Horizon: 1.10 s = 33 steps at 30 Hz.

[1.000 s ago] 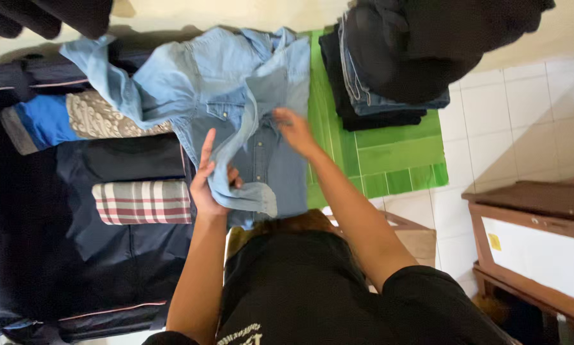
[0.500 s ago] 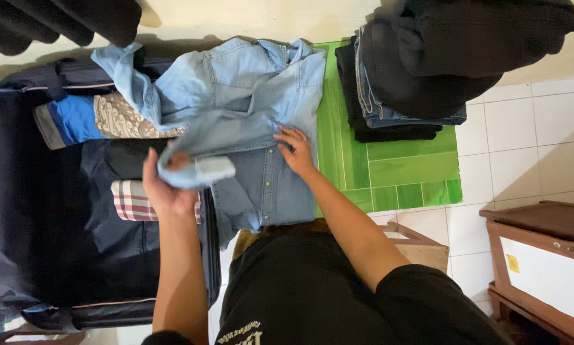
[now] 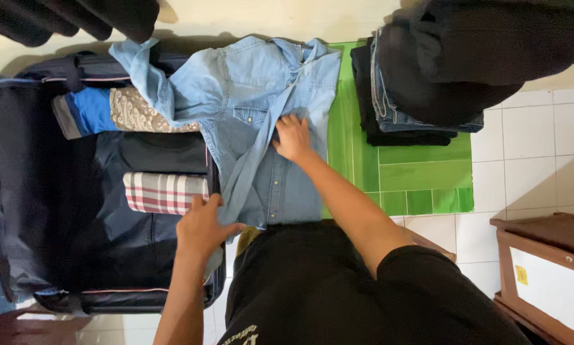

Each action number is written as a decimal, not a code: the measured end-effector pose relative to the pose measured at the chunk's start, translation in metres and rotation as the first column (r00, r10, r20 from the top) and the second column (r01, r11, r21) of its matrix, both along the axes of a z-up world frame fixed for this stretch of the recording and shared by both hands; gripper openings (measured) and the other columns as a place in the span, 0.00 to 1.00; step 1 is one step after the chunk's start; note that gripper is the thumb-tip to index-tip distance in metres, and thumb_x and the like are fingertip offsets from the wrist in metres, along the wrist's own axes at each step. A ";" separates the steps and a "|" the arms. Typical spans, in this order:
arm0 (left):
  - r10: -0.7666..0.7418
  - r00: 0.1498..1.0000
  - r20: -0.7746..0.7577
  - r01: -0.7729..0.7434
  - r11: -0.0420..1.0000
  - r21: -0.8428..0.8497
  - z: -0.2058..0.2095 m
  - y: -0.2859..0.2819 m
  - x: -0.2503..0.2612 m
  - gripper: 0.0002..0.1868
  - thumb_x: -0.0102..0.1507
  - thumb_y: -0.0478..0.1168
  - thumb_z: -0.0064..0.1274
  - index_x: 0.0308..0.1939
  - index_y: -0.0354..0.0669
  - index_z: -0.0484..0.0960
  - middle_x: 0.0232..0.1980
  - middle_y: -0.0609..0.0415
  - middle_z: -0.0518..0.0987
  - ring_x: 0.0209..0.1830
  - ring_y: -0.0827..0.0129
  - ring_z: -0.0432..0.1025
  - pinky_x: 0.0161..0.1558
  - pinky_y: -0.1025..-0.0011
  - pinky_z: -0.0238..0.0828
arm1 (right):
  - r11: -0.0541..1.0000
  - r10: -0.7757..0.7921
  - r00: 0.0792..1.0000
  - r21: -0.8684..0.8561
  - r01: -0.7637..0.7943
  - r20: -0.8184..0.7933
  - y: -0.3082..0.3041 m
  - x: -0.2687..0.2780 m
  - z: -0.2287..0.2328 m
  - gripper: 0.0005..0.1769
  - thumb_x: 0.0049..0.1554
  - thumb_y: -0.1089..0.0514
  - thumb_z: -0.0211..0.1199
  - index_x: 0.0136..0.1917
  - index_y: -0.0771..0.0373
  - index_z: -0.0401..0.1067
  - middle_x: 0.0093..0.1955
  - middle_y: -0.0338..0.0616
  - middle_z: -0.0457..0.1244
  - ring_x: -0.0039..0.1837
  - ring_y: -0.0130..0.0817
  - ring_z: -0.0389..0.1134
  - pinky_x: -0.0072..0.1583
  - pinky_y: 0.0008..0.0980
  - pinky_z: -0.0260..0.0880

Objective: The person smooths a denim shirt, folds the sleeves and sides inward, and rolls it up before placing it into an open suitcase. The person then picks up a black hoodie, unfolds it, and smooths it out on the table.

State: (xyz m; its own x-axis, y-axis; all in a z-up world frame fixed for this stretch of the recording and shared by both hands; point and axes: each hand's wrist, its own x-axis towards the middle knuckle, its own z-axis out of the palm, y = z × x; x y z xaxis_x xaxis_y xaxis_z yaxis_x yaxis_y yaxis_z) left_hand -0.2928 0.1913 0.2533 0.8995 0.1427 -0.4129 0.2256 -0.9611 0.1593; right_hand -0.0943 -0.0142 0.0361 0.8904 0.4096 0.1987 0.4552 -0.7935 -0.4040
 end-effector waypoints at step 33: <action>0.013 0.992 0.122 0.022 0.961 -0.275 0.009 0.080 0.025 0.32 0.56 0.44 0.62 0.62 0.42 0.72 0.47 0.33 0.78 0.45 0.40 0.75 0.44 0.56 0.69 | 0.976 -0.001 0.858 -0.186 -0.111 -0.514 0.029 0.030 0.013 0.77 0.41 0.43 0.80 0.85 0.40 0.27 0.88 0.51 0.22 0.86 0.58 0.25 0.71 0.86 0.30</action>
State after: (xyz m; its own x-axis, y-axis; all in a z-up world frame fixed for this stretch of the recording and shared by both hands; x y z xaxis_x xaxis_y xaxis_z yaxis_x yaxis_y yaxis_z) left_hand -0.2676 0.2714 0.2623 0.9457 0.0347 -0.3232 0.1839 -0.8769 0.4440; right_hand -0.0646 0.0144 0.0491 0.8183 0.4421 -0.3672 0.2757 -0.8626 -0.4242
